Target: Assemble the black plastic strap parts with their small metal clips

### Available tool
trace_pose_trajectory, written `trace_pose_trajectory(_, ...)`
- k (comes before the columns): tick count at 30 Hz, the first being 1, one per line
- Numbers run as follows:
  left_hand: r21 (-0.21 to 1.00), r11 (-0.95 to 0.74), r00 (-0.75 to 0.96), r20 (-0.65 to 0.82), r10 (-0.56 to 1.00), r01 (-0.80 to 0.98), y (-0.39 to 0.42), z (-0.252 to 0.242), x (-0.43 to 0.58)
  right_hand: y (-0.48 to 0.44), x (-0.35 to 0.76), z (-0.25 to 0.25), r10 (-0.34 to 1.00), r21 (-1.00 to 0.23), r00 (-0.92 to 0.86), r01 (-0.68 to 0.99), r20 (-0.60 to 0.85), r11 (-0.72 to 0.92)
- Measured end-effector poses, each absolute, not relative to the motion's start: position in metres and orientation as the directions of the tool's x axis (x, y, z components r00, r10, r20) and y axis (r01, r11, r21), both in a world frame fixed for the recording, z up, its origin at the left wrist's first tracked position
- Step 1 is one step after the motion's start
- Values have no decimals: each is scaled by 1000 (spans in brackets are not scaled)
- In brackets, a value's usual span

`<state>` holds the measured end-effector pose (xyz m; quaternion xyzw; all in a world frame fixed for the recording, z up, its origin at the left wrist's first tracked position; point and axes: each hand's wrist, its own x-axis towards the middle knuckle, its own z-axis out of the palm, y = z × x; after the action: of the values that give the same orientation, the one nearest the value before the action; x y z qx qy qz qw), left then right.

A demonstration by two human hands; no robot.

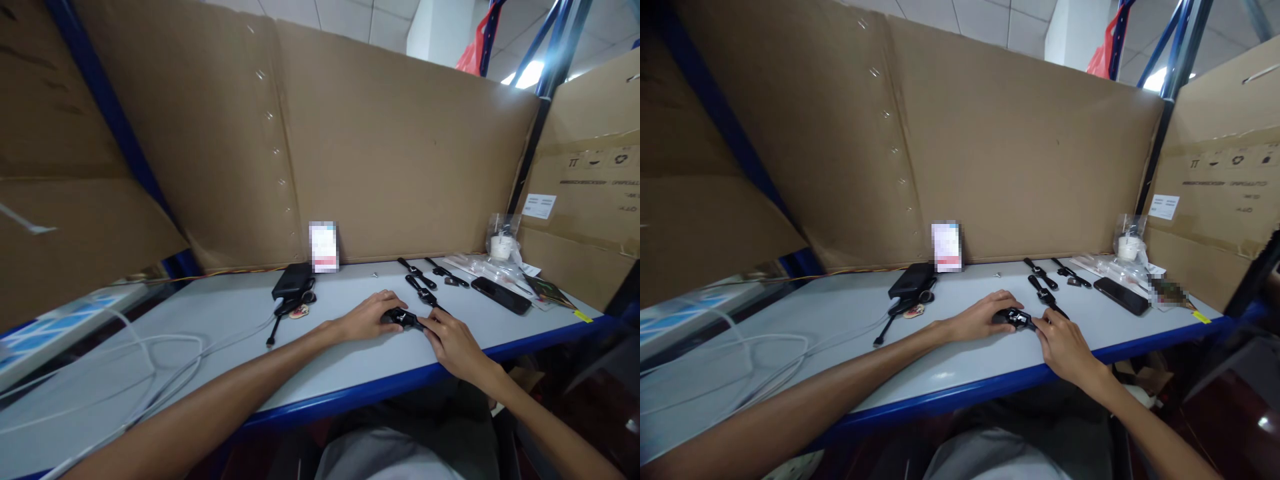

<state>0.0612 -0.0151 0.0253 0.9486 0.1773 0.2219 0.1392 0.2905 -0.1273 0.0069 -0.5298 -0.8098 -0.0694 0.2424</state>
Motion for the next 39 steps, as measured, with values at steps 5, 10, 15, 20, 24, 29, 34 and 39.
trace_pose_trajectory(5, 354, -899, 839, 379, 390, 258, -8, 22, 62, -127, 291, 7, 826, -148, -318, 892, 466, 426)
trace_pose_trajectory(10, 348, -902, 835, 390, 388, 257, -7, 21, 63, -126, 291, 6, 827, -150, -311, 894, 469, 422)
trace_pose_trajectory(15, 348, -904, 845, 378, 379, 250, -8, 23, 63, -127, 291, 7, 833, -150, -315, 895, 456, 420)
trace_pose_trajectory(20, 412, -867, 803, 393, 447, 281, -14, 22, 62, -127, 290, 7, 828, -147, -317, 893, 463, 425)
trace_pose_trajectory(24, 526, -830, 787, 425, 447, 188, -17, 23, 64, -127, 291, 7, 826, -151, -315, 892, 468, 426)
trace_pose_trajectory(29, 618, -783, 820, 411, 398, 71, -14, 24, 68, -126, 291, 6, 826, -148, -314, 894, 468, 424)
trace_pose_trajectory(34, 701, -711, 793, 404, 455, 51, -7, 20, 68, -126, 292, 5, 818, -143, -320, 891, 478, 432)
trace_pose_trajectory(39, 712, -693, 733, 409, 544, 117, -8, 17, 70, -125, 292, 4, 813, -143, -322, 888, 485, 438)
